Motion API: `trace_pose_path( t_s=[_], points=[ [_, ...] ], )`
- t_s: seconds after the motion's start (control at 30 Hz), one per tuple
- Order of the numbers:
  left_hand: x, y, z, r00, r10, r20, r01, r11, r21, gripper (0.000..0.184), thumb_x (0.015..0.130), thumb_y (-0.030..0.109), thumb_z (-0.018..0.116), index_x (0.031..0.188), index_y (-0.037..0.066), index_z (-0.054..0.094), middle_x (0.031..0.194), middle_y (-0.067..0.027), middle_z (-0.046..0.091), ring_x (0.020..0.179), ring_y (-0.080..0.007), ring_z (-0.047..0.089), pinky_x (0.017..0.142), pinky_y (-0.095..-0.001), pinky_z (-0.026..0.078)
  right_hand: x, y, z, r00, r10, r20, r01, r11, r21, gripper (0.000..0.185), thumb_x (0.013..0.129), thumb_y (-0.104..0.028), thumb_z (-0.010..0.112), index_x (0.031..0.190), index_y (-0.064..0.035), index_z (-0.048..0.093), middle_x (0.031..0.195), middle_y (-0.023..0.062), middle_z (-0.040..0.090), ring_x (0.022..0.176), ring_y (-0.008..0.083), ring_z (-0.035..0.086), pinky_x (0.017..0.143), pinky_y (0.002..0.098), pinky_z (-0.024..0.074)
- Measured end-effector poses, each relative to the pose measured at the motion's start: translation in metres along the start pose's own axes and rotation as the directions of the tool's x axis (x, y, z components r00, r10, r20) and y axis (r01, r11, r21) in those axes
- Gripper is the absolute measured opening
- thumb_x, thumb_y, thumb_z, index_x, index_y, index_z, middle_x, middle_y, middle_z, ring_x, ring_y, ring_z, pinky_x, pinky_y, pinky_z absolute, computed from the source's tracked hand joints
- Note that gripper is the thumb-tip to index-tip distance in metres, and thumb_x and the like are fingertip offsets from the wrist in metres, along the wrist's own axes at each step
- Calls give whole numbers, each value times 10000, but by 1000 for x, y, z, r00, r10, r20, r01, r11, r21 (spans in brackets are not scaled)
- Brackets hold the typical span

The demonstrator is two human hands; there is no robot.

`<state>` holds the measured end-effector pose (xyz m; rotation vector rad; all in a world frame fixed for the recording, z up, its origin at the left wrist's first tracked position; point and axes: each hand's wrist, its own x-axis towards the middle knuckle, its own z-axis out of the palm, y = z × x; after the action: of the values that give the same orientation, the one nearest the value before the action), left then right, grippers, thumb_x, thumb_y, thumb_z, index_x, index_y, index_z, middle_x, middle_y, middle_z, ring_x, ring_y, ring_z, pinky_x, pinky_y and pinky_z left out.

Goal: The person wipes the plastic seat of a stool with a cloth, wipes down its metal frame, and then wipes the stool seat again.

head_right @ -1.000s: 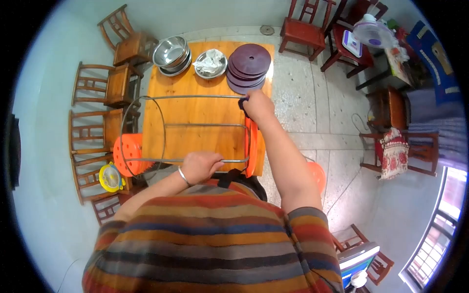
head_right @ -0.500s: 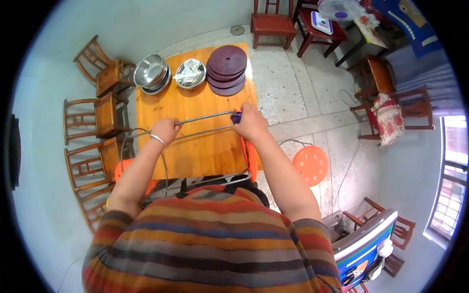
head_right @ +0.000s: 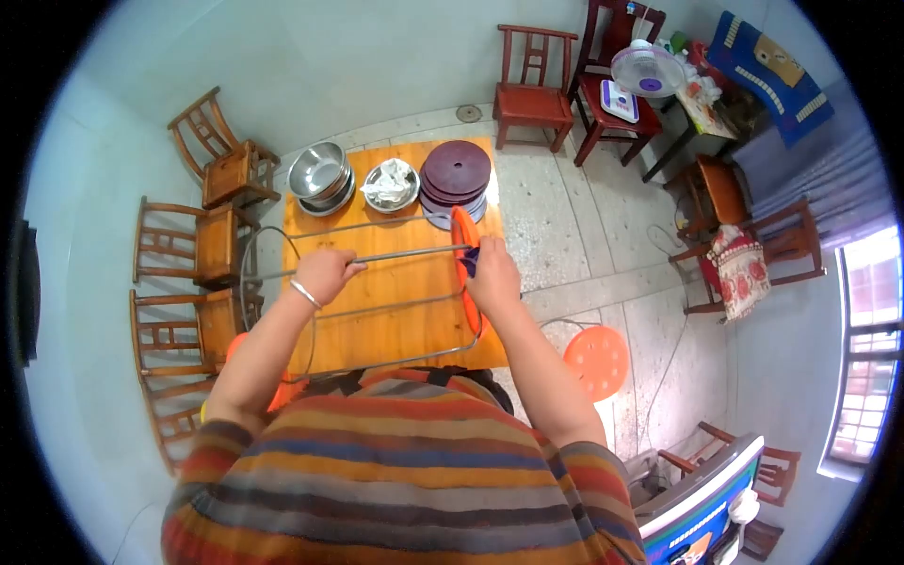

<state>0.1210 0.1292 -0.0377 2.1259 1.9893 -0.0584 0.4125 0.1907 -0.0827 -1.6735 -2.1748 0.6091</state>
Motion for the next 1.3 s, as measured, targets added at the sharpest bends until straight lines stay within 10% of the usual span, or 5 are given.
trace_pose_path(
  t_s=[0.3, 0.47, 0.83, 0.93, 1.3],
  points=[
    [-33, 14, 13, 996, -72, 49, 77, 989, -125, 261, 875, 352, 622, 835, 94, 637, 734, -113, 640, 677, -326, 620, 591, -441, 480, -42, 5, 8, 989, -70, -127, 84, 990, 110, 557, 706, -52, 722, 1201, -33, 468, 1050, 189, 528, 977, 388, 550, 817, 430, 477],
    [-31, 58, 45, 931, 199, -306, -278, 930, -242, 128, 818, 219, 679, 879, 119, 626, 760, -83, 627, 664, -293, 622, 572, -402, 487, -74, 15, 18, 974, -77, -214, 119, 974, 192, 574, 674, 1, 719, 1185, -27, 459, 1067, 204, 520, 1022, 394, 525, 881, 417, 450],
    [-45, 82, 52, 932, 195, -306, -272, 934, -232, 211, 835, 294, 653, 735, 125, 577, 653, -63, 602, 599, -268, 601, 518, -381, 463, -94, 47, 29, 870, 468, -156, -116, 503, 856, 179, 871, -32, 559, 1049, -27, 568, 1058, 50, 564, 986, 138, 532, 888, 276, 440],
    [-63, 94, 65, 944, 207, -257, -276, 921, -274, 208, 835, 284, 649, 729, 124, 570, 637, -63, 589, 584, -270, 594, 511, -383, 458, -63, 15, 4, 974, -137, -178, 191, 921, 339, 221, 769, -4, 629, 981, -32, 577, 997, 137, 561, 977, 319, 557, 886, 366, 443],
    [-82, 104, 80, 938, 210, -276, -289, 914, -286, 218, 827, 278, 656, 725, 128, 536, 585, -63, 532, 544, -261, 575, 475, -373, 444, 109, 16, 54, 942, -48, 332, 48, 999, 10, 130, 743, -141, 642, 825, -54, 694, 868, 194, 660, 844, 369, 635, 761, 440, 512]
  ],
)
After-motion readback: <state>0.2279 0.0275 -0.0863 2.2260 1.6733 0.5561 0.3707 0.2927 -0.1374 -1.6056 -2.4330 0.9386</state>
